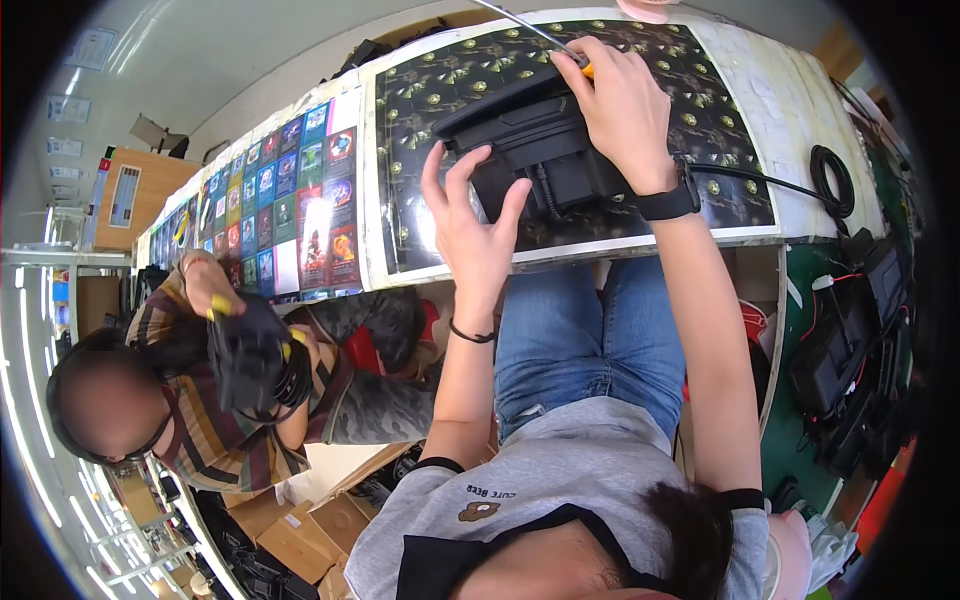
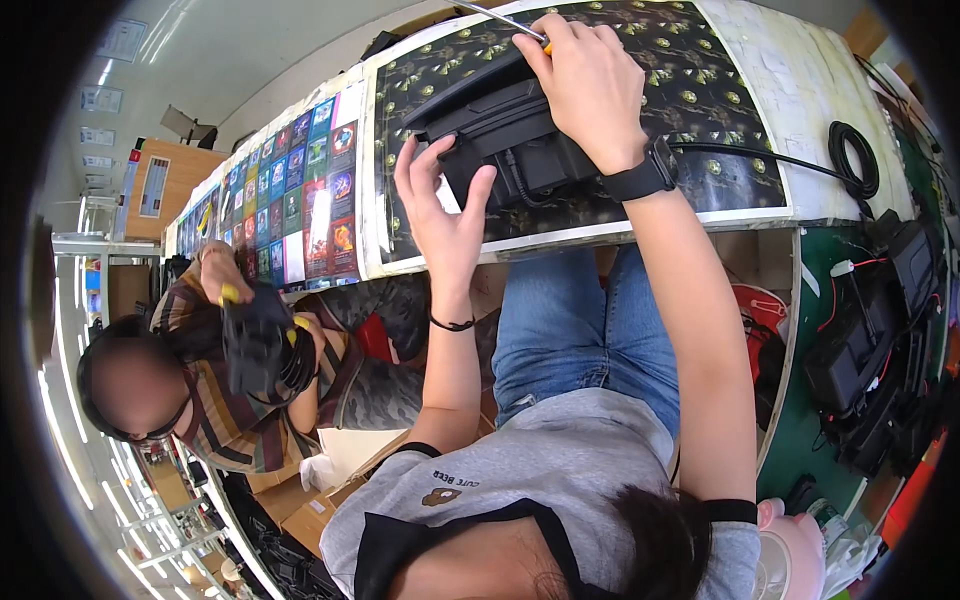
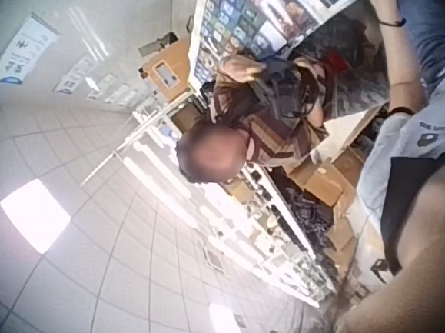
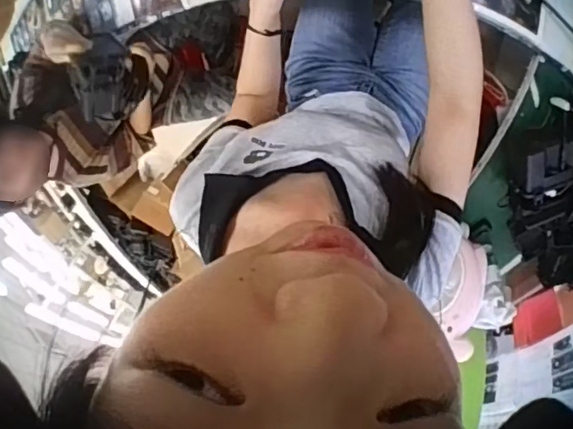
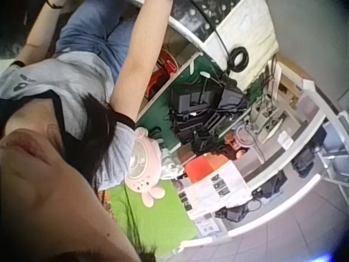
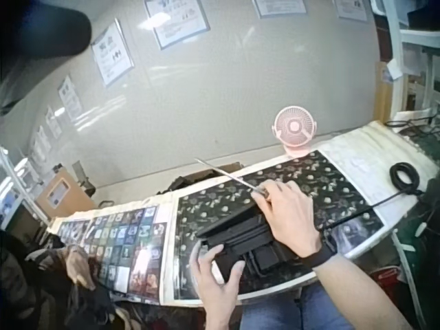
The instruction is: Assembling a black electronic enclosure using a screwdriver and connecting cables.
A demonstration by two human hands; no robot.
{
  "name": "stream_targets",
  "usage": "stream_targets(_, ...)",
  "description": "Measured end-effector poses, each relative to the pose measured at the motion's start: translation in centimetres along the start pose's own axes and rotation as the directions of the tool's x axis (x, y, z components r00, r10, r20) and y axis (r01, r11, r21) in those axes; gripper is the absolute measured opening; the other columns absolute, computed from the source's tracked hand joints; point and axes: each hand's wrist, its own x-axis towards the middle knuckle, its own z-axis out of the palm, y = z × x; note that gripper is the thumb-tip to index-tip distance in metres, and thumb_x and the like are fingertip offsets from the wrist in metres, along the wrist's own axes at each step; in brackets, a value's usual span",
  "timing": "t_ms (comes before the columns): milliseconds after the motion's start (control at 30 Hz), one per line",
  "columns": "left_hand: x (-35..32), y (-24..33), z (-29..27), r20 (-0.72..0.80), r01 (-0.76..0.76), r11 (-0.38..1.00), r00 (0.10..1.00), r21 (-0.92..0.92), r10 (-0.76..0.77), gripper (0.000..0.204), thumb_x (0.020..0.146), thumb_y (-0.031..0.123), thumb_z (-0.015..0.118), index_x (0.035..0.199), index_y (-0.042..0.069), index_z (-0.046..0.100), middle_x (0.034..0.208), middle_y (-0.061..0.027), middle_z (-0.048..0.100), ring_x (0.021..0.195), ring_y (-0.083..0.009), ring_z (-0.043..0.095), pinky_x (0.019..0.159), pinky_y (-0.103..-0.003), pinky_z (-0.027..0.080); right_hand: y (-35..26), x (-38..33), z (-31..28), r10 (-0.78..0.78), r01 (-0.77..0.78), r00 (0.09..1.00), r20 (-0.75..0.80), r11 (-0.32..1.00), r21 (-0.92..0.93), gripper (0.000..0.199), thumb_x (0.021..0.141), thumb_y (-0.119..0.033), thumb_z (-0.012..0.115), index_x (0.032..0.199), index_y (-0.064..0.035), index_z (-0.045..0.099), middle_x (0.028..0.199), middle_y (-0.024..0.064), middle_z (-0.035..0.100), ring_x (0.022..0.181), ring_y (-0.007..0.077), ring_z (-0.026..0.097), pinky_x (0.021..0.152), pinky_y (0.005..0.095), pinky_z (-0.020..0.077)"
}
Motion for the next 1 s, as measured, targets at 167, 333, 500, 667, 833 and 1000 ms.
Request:
stream_targets(167, 5.9, -1.6, -1.7, -0.054, -0.196, 0.968, 0.977, 0.156, 0.206, 0.025, 0.099, 0.028, 0.052, 0.11, 0.013, 0.069, 0.111, -0.0091, 0.065, 0.105, -0.0302, 0.059, 0.088, -0.04, 0.047, -0.1, 0.2, 1.3, -0.064, 0.063, 0.997, -0.053, 0.998, -0.008, 0.022, 0.094, -0.036, 0.062, 0.096, -0.0142, 0.063, 0.076, 0.0043, 0.065, 0.075, 0.0256, 0.065, 0.063, 0.0379, 0.051)
stream_targets(333, 11.7, 0.4, 1.4, 0.204, -0.18, 0.983, 0.964, 0.022, 0.172, 0.034, 0.1, 0.033, 0.046, 0.115, 0.01, 0.066, 0.109, -0.0148, 0.067, 0.1, -0.0334, 0.064, 0.089, -0.041, 0.049, 1.0, -0.4, 2.3, -0.091, 0.095, 0.989, -0.117, 0.995, 0.031, 0.018, 0.094, -0.033, 0.062, 0.1, -0.017, 0.066, 0.074, 0.0033, 0.066, 0.073, 0.024, 0.065, 0.062, 0.0381, 0.0512)
stream_targets(500, 10.2, -1.1, 3.8, 0.404, -0.475, 0.831, 0.848, 0.289, 0.343, 0.044, 0.094, 0.045, 0.056, 0.124, 0.013, 0.063, 0.108, -0.0133, 0.066, 0.098, -0.0309, 0.063, 0.087, -0.042, 0.047, 1.6, 0.4, 3.5, -0.016, 0.018, 0.999, -0.042, 0.998, 0.057, 0.019, 0.094, -0.034, 0.06, 0.099, -0.0173, 0.067, 0.077, 0.0026, 0.068, 0.076, 0.0245, 0.066, 0.063, 0.0386, 0.052)
stream_targets(667, 8.8, -1.6, 3.9, 0.338, -0.542, 0.741, 0.836, 0.396, 0.431, 0.051, 0.096, 0.041, 0.057, 0.139, 0.013, 0.051, 0.118, -0.0104, 0.06, 0.107, -0.0298, 0.056, 0.096, -0.043, 0.04, 1.2, 0.5, 2.2, 0.163, -0.165, 0.986, 0.027, 0.979, 0.117, 0.026, 0.096, -0.038, 0.058, 0.11, -0.0168, 0.067, 0.077, 0.0062, 0.068, 0.076, 0.0275, 0.067, 0.064, 0.0378, 0.0514)
stream_targets(833, 8.6, -1.6, 3.6, 0.363, -0.519, 0.752, 0.847, 0.406, 0.388, 0.056, 0.095, 0.045, 0.056, 0.142, 0.016, 0.048, 0.118, -0.013, 0.057, 0.109, -0.0311, 0.054, 0.098, -0.045, 0.037, 2.5, -3.8, -2.2, 0.509, -0.511, 0.851, 0.126, 0.749, 0.422, 0.034, 0.098, -0.041, 0.056, 0.112, -0.0111, 0.064, 0.081, 0.0111, 0.07, 0.077, 0.0331, 0.068, 0.068, 0.0384, 0.0503)
stream_targets(1000, 9.0, -1.8, 3.6, 0.386, -0.531, 0.773, 0.832, 0.347, 0.398, 0.073, 0.083, 0.057, 0.064, 0.142, 0.017, 0.05, 0.121, -0.0132, 0.055, 0.112, -0.0304, 0.052, 0.101, -0.045, 0.032, 5.0, -12.2, -4.5, 0.447, -0.437, 0.894, 0.032, 0.853, 0.285, 0.038, 0.092, -0.018, 0.067, 0.126, -0.0059, 0.053, 0.11, 0.016, 0.065, 0.096, 0.0325, 0.063, 0.081, 0.04, 0.0494)
